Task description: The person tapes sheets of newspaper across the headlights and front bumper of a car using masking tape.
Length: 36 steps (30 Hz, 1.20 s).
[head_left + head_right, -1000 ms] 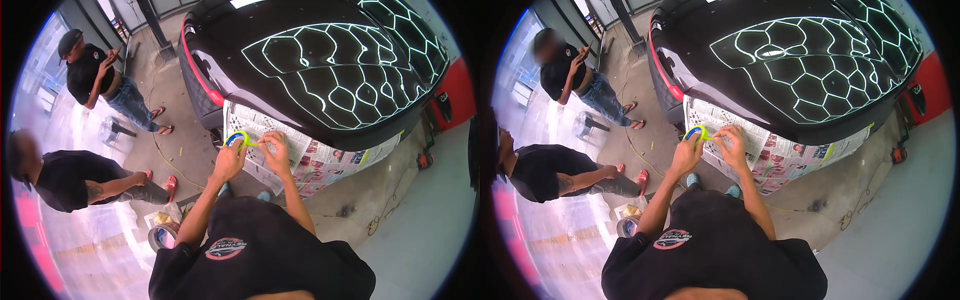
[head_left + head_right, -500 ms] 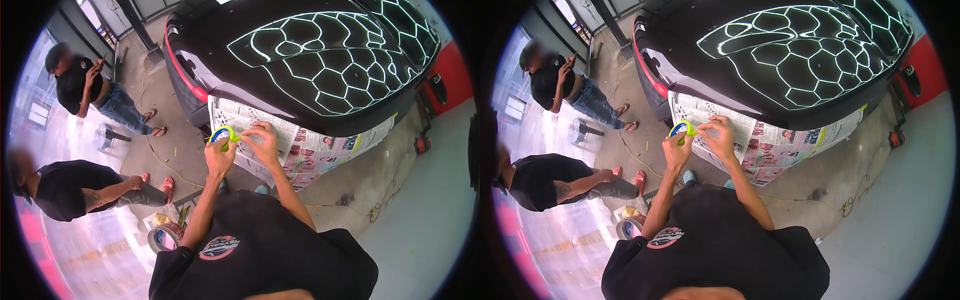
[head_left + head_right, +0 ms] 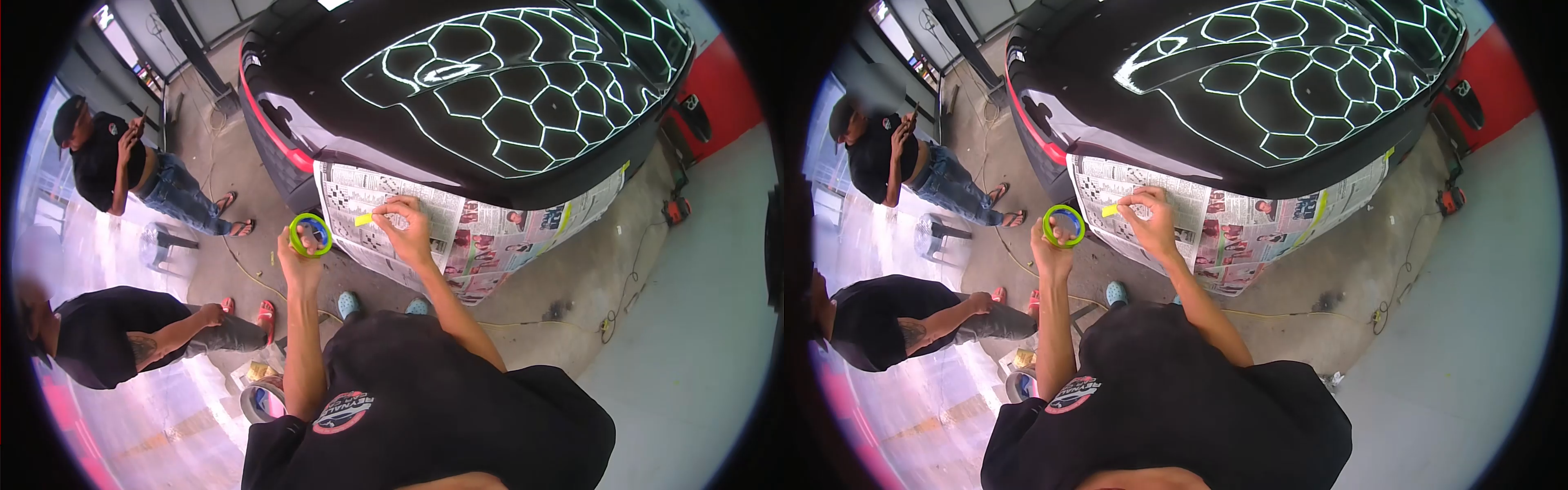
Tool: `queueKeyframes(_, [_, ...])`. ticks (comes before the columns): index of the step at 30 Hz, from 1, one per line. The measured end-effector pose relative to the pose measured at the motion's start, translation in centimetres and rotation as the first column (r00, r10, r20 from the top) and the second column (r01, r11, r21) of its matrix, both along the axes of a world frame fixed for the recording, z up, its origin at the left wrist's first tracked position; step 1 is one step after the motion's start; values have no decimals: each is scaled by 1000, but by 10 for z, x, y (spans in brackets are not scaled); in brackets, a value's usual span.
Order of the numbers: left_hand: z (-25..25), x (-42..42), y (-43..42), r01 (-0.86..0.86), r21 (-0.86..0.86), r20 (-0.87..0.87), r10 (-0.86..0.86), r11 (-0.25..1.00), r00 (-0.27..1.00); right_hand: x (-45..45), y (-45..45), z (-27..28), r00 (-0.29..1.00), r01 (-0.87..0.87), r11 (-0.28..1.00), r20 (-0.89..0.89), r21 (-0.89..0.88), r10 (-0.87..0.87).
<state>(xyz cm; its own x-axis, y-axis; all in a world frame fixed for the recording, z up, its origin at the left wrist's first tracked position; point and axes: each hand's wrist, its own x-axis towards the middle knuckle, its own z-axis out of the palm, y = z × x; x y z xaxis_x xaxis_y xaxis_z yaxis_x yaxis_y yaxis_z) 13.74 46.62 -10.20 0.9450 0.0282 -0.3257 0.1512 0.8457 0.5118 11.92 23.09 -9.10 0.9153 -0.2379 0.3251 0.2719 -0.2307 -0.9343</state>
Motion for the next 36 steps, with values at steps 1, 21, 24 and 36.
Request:
queueKeyframes(1, [5,-1,-3,85,-44,17,-84,995,996,1,1,3,1000,4,1000,-10,3,-4])
queueKeyframes(21, [16,5,-59,223,683,79,-373,696,924,1,6,5,999,49,999,6,15,-49])
queueKeyframes(24, [17,6,-54,238,711,50,-385,662,922,1,7,4,999,42,999,-6,33,-42])
queueKeyframes(36, [13,17,-37,-96,925,201,-260,368,944,5,14,13,996,72,988,58,-135,-65])
